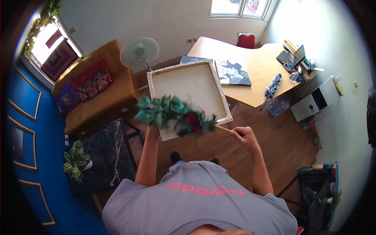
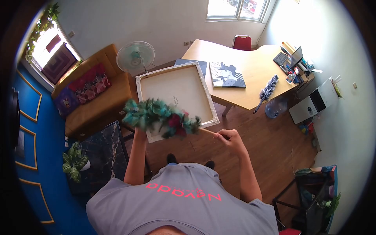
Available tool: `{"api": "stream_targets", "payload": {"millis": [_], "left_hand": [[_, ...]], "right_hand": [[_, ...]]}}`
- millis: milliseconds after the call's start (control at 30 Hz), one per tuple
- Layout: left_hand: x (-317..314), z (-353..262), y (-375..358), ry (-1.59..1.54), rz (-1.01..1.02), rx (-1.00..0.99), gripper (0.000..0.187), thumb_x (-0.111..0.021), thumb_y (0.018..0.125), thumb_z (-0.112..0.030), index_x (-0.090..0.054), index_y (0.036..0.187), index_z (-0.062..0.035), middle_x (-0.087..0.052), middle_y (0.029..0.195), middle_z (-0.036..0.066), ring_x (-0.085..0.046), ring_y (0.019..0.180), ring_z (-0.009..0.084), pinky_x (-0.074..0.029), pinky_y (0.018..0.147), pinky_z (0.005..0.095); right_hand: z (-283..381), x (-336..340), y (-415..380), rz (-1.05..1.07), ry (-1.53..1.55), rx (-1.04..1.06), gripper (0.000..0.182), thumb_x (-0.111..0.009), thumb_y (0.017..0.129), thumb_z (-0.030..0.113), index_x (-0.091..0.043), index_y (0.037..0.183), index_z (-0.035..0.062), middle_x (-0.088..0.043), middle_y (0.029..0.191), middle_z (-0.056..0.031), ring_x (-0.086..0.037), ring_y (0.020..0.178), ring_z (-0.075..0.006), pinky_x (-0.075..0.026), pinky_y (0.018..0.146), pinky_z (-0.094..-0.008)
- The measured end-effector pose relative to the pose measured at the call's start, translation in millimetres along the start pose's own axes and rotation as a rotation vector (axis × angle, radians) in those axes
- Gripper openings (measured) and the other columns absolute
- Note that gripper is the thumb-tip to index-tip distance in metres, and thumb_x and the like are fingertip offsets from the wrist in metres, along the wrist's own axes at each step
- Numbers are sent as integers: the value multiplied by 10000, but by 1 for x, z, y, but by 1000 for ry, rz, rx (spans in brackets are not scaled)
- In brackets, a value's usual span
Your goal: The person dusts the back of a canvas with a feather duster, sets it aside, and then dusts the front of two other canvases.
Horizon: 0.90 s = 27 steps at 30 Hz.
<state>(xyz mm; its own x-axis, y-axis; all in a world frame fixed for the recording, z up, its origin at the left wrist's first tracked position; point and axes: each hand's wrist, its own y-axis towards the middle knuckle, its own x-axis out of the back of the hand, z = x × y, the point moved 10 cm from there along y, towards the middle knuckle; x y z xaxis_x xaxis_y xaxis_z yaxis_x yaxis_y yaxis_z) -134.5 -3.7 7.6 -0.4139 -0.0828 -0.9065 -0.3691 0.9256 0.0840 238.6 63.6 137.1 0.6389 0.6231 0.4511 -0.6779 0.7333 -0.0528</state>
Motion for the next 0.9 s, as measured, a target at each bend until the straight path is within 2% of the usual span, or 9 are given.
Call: {"api": "stream_targets", "payload": {"millis": [33, 200, 300, 400, 467, 600, 700, 833, 900], "left_hand": [[-14, -23, -5, 598, -165, -143, 814, -286, 938, -740, -519, 1337, -71, -607, 1164, 44, -596, 1007, 177, -510, 894, 332], [-60, -34, 10, 607, -225, -89, 838, -287, 921, -766, -526, 1325, -71, -635, 1108, 40, -608, 957, 146, -523, 852, 327], [-53, -26, 24, 388, -7, -12, 873, -287, 893, -797, -539, 1301, -67, -641, 1078, 44, -608, 936, 141, -521, 840, 328], [-67, -50, 1, 638, -404, -88, 905, -272, 872, -821, -580, 1251, -60, -649, 1012, 28, -613, 876, 137, -530, 801, 309], [-45, -56, 19, 671, -261, -94, 924, -260, 867, -830, -585, 1244, -51, -642, 1005, 20, -610, 872, 130, -531, 796, 298], [-38, -56, 15, 586, -369, -48, 919, -224, 934, -767, -530, 1329, 5, -634, 1083, 52, -593, 950, 124, -502, 892, 291], [-55, -70, 12, 722, -379, -198, 905, -273, 941, -755, -462, 1393, 6, -616, 1165, 69, -595, 971, 139, -513, 879, 284], [-55, -69, 13, 596, -347, -120, 828, -300, 973, -703, -453, 1399, -11, -605, 1196, 76, -592, 1024, 158, -501, 913, 299], [-58, -72, 20, 477, -240, -136, 737, -348, 997, -645, -459, 1398, -37, -588, 1233, 74, -584, 1073, 171, -492, 928, 312]], "right_hand": [[-5, 7, -1, -109, 82, 29, 201, -669, 958, 171, -732, 896, -11, -553, 606, 40, -410, 571, -21, -322, 485, -229], [-9, 13, -16, -78, 85, -64, 194, -684, 944, 174, -738, 906, -8, -567, 621, 46, -420, 578, -18, -323, 487, -223], [-18, 4, -21, 82, 56, -98, 187, -688, 940, 176, -744, 921, -1, -585, 642, 52, -432, 586, -9, -333, 495, -214], [-19, 18, -25, -103, 83, 7, 171, -694, 933, 163, -747, 934, 1, -592, 659, 56, -446, 590, -2, -344, 499, -208], [-23, 13, -31, -39, 155, -126, 153, -702, 922, 140, -748, 932, -6, -622, 673, 44, -461, 599, -6, -361, 515, -205], [-27, 19, -38, 24, 96, -114, 148, -698, 925, 129, -747, 936, -10, -636, 695, 40, -471, 607, -11, -366, 522, -202], [-35, 37, -49, -227, 214, -83, 154, -690, 934, 135, -750, 930, -8, -659, 705, 26, -466, 607, -20, -366, 531, -204], [-50, 30, -63, -122, 253, -144, 174, -687, 941, 153, -748, 933, -10, -643, 689, 31, -467, 604, -26, -363, 529, -208], [-51, 38, -66, -154, 177, -78, 198, -667, 963, 174, -749, 933, -4, -544, 631, 65, -420, 559, -15, -310, 485, -203]]}}
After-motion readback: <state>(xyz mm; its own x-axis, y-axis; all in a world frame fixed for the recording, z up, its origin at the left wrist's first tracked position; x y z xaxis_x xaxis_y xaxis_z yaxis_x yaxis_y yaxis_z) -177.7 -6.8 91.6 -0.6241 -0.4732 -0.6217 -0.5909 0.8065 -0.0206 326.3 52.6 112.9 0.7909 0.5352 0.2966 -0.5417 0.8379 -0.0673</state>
